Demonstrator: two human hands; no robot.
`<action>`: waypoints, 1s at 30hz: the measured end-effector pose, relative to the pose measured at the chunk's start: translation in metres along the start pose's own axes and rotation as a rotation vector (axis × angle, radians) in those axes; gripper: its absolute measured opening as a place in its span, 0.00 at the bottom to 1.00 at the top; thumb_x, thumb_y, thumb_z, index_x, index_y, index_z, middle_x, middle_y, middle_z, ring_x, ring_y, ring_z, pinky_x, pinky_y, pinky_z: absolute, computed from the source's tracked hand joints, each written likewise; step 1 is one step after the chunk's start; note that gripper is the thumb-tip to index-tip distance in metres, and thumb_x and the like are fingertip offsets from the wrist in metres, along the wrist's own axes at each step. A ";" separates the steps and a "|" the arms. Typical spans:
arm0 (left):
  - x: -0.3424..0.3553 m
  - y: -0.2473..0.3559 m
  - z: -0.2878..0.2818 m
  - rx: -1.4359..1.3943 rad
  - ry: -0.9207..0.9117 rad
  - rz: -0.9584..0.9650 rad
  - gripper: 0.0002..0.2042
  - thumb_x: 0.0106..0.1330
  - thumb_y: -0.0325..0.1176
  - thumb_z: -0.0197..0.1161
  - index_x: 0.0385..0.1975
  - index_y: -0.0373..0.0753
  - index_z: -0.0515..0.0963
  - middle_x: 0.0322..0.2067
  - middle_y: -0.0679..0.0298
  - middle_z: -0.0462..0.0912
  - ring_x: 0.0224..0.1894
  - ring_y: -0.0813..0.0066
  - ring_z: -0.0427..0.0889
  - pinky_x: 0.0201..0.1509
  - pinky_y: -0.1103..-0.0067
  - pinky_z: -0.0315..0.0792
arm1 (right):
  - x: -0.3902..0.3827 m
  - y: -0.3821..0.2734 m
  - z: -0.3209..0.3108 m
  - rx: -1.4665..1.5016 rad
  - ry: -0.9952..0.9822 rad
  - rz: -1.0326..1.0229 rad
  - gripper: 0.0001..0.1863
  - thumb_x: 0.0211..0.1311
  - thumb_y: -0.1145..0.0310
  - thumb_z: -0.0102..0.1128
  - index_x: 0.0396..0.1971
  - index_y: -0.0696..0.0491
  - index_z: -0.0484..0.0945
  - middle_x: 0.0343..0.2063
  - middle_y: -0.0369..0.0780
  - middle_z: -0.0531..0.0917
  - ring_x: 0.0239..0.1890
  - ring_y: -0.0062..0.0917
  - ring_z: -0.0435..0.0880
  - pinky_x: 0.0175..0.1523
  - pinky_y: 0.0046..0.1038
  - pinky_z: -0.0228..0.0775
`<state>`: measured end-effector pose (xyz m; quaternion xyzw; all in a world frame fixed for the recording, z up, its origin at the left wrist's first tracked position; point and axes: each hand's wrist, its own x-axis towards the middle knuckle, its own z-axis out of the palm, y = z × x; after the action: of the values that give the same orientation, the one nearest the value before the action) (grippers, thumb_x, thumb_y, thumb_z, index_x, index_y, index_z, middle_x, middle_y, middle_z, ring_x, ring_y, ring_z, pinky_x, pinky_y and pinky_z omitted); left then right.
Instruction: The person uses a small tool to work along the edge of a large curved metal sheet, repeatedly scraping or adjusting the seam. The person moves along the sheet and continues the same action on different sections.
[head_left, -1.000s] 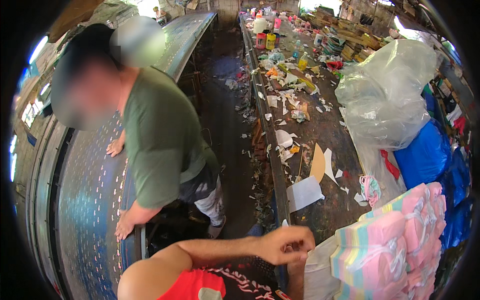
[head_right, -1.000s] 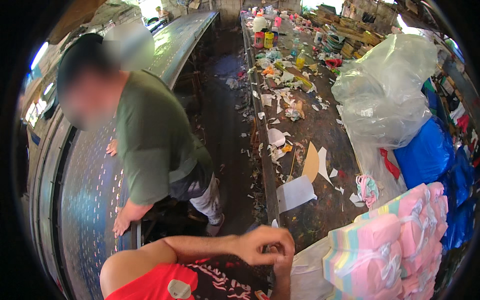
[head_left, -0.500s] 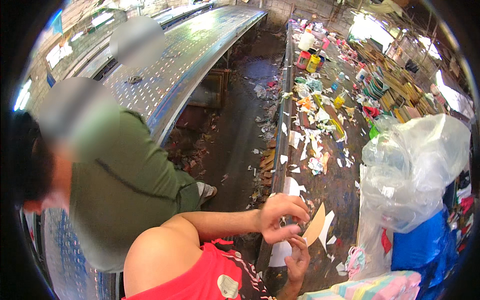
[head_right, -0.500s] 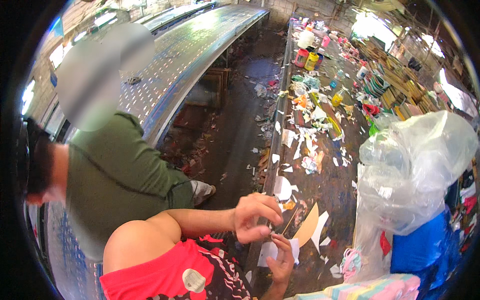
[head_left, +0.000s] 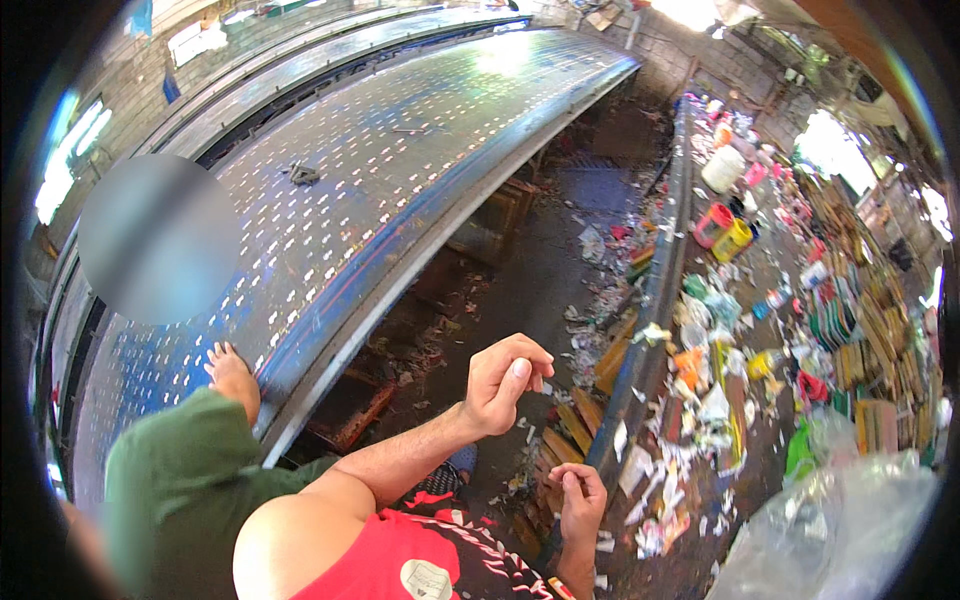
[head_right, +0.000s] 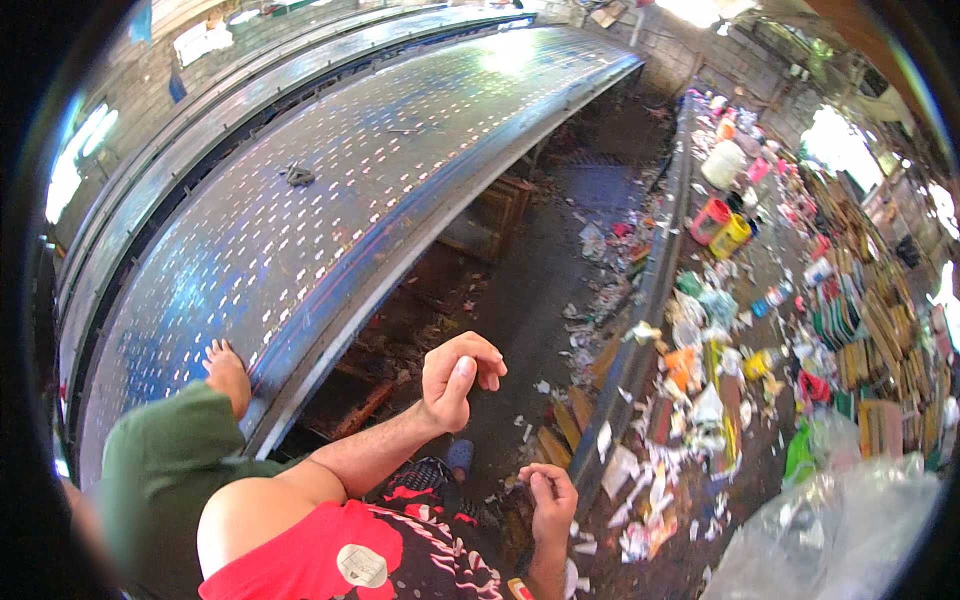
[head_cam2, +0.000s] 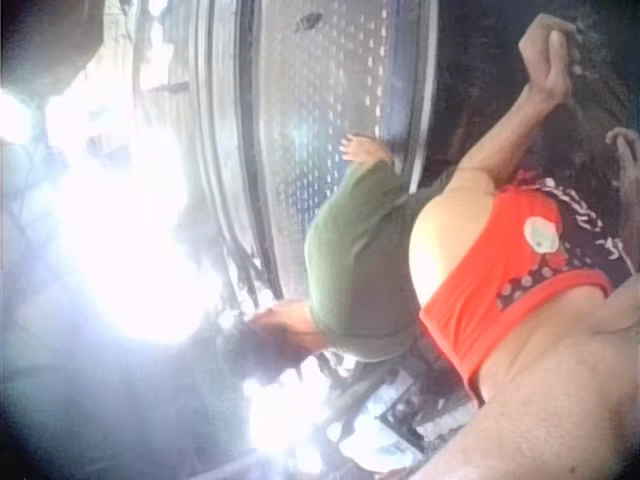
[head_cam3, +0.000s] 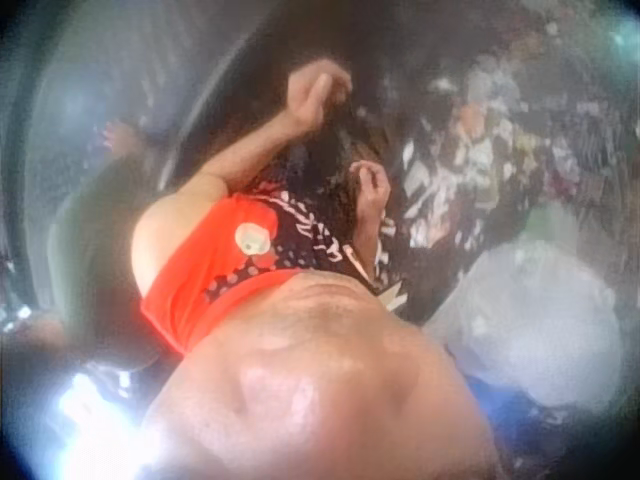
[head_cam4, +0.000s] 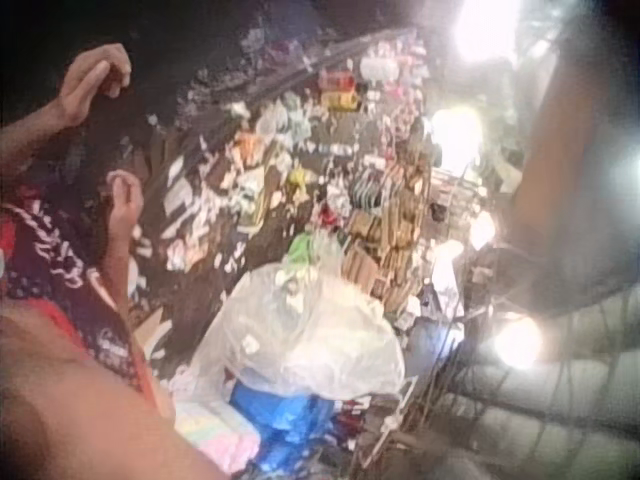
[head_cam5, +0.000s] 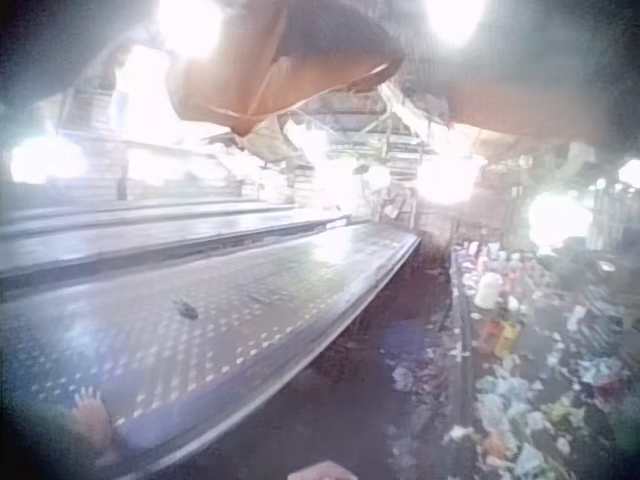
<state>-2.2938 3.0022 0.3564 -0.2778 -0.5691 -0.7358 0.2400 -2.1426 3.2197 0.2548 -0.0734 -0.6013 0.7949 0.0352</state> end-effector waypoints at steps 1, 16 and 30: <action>0.015 -0.016 -0.012 0.044 -0.011 -0.008 0.14 0.83 0.32 0.51 0.46 0.29 0.81 0.36 0.55 0.85 0.29 0.78 0.81 0.32 0.80 0.76 | 0.032 0.005 0.005 -0.029 -0.016 0.041 0.07 0.77 0.77 0.60 0.49 0.61 0.83 0.41 0.42 0.88 0.43 0.26 0.87 0.56 0.29 0.80; 0.164 -0.257 -0.123 0.684 0.048 -0.513 0.05 0.72 0.26 0.69 0.43 0.35 0.84 0.33 0.64 0.83 0.27 0.81 0.79 0.31 0.79 0.73 | 0.447 0.054 0.047 -0.107 -0.201 0.240 0.11 0.83 0.67 0.58 0.47 0.59 0.84 0.27 0.33 0.80 0.29 0.15 0.77 0.38 0.20 0.67; 0.414 -0.523 -0.421 1.416 0.517 -0.627 0.12 0.69 0.41 0.69 0.40 0.39 0.90 0.30 0.58 0.92 0.31 0.69 0.90 0.39 0.69 0.82 | 0.865 -0.036 0.063 -0.028 -0.367 0.063 0.21 0.87 0.61 0.50 0.29 0.55 0.73 0.29 0.36 0.76 0.34 0.21 0.74 0.43 0.26 0.69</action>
<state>-3.0032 2.7020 0.1871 0.2904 -0.8771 -0.2755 0.2656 -3.0072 3.2943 0.2422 0.0539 -0.6062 0.7871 -0.1010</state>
